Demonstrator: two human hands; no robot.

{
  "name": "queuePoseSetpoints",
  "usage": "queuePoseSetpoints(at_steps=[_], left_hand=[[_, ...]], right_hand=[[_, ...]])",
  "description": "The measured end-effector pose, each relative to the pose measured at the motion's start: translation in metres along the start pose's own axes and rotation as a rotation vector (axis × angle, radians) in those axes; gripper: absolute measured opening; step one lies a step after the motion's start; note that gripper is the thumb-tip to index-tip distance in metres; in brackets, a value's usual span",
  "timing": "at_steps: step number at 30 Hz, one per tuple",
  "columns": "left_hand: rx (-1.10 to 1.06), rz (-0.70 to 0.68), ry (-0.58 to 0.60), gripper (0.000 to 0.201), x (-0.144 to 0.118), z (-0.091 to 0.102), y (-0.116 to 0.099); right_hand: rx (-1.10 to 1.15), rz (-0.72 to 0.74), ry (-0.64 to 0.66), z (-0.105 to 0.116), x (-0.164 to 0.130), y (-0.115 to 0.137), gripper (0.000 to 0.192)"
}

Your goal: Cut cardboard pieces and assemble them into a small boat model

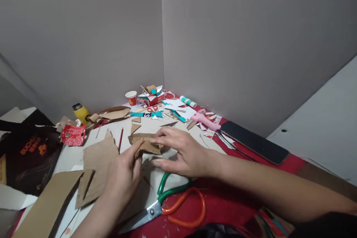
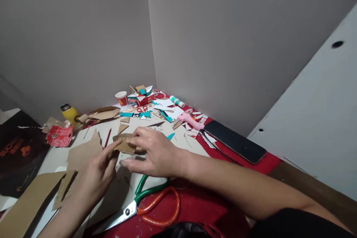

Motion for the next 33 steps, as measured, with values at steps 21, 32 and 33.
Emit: queuePoseSetpoints(at_steps=[21, 32, 33], left_hand=[[0.014, 0.000, 0.194, 0.027, 0.024, -0.032, 0.033], [0.163, -0.313, 0.136, 0.022, 0.007, -0.056, 0.039], [0.166, -0.328, 0.130, 0.020, 0.006, -0.056, 0.039]], right_hand=[[0.400, -0.331, -0.036, -0.040, 0.032, -0.134, 0.014], [0.225, -0.380, 0.059, -0.059, 0.022, -0.140, 0.012], [0.213, -0.380, 0.091, -0.061, 0.022, -0.139, 0.011]])
Point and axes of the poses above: each hand's wrist, its own x-axis towards the middle knuckle, its own z-axis out of the back of the hand, y = z × x, the point moved 10 cm from there along x, towards the middle knuckle, and after that the axes turned 4 degrees about -z, right-handed, at the moved point
